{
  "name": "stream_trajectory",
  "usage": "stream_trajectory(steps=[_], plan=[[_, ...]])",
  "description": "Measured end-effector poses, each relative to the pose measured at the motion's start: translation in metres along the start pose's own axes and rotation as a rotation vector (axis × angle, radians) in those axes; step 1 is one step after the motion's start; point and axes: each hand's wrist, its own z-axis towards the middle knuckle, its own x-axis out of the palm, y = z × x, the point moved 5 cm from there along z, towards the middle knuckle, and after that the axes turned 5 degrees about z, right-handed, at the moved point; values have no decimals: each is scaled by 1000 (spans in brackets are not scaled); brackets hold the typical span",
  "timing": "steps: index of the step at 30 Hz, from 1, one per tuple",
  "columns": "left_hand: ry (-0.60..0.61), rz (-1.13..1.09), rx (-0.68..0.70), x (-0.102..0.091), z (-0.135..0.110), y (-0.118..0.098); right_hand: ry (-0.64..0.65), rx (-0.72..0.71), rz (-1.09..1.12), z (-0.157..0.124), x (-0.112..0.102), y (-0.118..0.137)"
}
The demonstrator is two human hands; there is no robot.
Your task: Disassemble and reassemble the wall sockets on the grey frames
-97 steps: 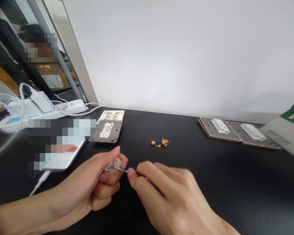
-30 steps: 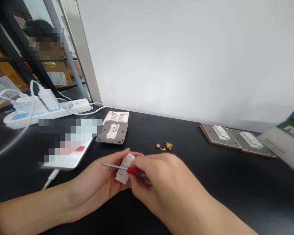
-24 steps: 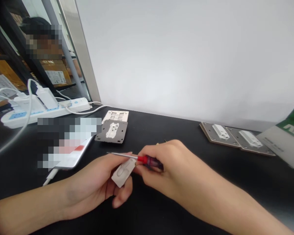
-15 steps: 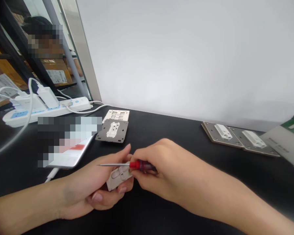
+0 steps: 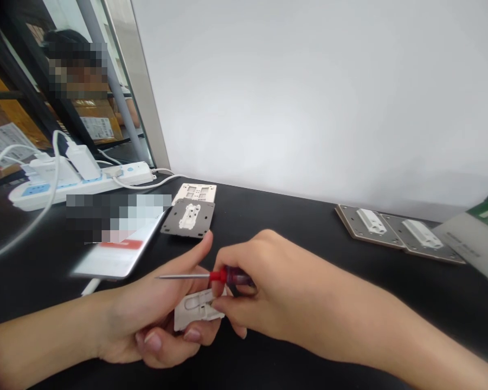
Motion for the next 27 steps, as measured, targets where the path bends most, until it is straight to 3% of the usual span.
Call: stream_trajectory(steps=[4, 8, 16, 27], plan=[[23, -40, -12, -1, 3, 2, 5, 102, 14, -1, 2, -5], [64, -96, 20, 0, 5, 1, -95, 32, -55, -4, 7, -8], [100, -40, 66, 3, 1, -3, -97, -42, 10, -5, 15, -8], [108, -32, 5, 3, 4, 1, -43, 199, 78, -7, 16, -24]])
